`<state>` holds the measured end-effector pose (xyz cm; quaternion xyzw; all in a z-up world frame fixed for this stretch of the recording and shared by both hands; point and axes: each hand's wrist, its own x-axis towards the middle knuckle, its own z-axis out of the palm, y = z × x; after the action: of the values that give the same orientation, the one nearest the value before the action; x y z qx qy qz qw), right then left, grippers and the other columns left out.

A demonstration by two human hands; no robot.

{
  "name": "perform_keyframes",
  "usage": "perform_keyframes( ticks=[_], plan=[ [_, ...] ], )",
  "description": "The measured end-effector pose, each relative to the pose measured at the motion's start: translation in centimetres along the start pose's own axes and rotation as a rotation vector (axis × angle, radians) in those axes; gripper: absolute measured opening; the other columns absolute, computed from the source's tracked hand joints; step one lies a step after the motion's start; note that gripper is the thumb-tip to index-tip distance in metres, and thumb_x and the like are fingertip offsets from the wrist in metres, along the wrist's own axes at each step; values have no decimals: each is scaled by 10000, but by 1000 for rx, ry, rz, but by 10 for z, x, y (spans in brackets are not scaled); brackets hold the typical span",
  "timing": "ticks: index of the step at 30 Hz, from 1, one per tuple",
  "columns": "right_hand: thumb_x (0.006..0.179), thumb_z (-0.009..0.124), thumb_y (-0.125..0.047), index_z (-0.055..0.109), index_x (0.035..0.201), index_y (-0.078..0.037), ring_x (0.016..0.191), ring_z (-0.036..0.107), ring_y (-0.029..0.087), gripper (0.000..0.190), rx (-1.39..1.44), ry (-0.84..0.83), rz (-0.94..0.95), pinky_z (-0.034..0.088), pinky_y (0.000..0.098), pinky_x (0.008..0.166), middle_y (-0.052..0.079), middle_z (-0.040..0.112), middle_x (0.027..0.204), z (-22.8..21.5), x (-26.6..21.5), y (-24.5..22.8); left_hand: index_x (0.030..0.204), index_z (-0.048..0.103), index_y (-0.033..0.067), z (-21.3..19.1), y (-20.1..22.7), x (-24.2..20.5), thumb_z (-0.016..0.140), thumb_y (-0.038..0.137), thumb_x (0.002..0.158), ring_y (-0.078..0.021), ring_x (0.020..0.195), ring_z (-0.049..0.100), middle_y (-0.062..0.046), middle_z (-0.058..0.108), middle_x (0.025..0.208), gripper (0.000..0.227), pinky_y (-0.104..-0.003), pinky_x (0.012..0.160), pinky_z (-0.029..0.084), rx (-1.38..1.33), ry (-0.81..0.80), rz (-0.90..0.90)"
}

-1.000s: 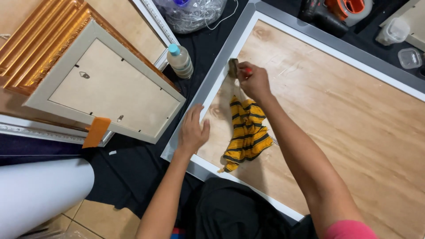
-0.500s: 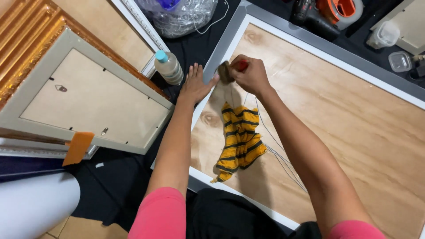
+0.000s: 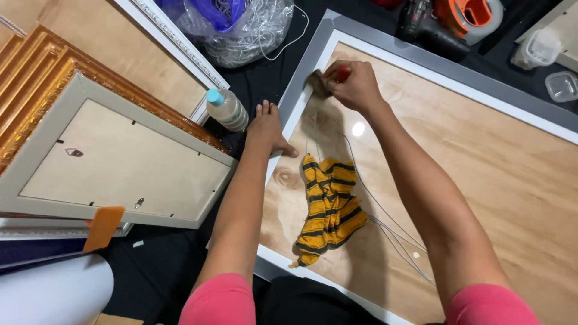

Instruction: Cleaning a wooden board inside a frame using a cloth and a brush to remove dust.

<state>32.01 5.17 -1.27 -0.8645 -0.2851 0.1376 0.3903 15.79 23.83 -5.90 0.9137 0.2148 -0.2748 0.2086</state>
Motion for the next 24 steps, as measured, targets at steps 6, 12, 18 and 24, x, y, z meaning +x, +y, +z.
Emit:
perform_keyframes(
  ticks=[6,12,18,24],
  plan=[
    [794,770,48,812,993,-112,561,635,158,259,-164,187,-106,492,300,508,75,757,783,2,33,8,1371,401,-39,8,14,22,1120,434,357,-451,1463,377,-347,382,1548,1330,-453,1004,522,148,112,-37],
    [772,820,-82,812,903,-68,626,680,155,132,-32,25,-121,598,289,666,67,762,791,-14,49,15,1352,439,-32,1,13,15,1117,473,338,-425,1343,520,-331,508,1442,1320,-443,958,548,151,132,-4],
    [653,699,104,843,944,-80,603,709,205,374,-248,363,-310,579,336,587,100,791,800,-26,72,33,1309,445,-1,-5,17,13,1106,475,353,-384,1246,592,-281,572,1372,1255,-457,875,579,171,98,-29],
    [769,808,6,840,978,-107,632,712,199,240,-256,307,-172,579,358,565,83,793,838,-26,78,34,1380,410,0,-7,19,12,1117,447,355,-426,1416,446,-326,455,1499,1323,-471,991,528,141,68,-58]
  ],
)
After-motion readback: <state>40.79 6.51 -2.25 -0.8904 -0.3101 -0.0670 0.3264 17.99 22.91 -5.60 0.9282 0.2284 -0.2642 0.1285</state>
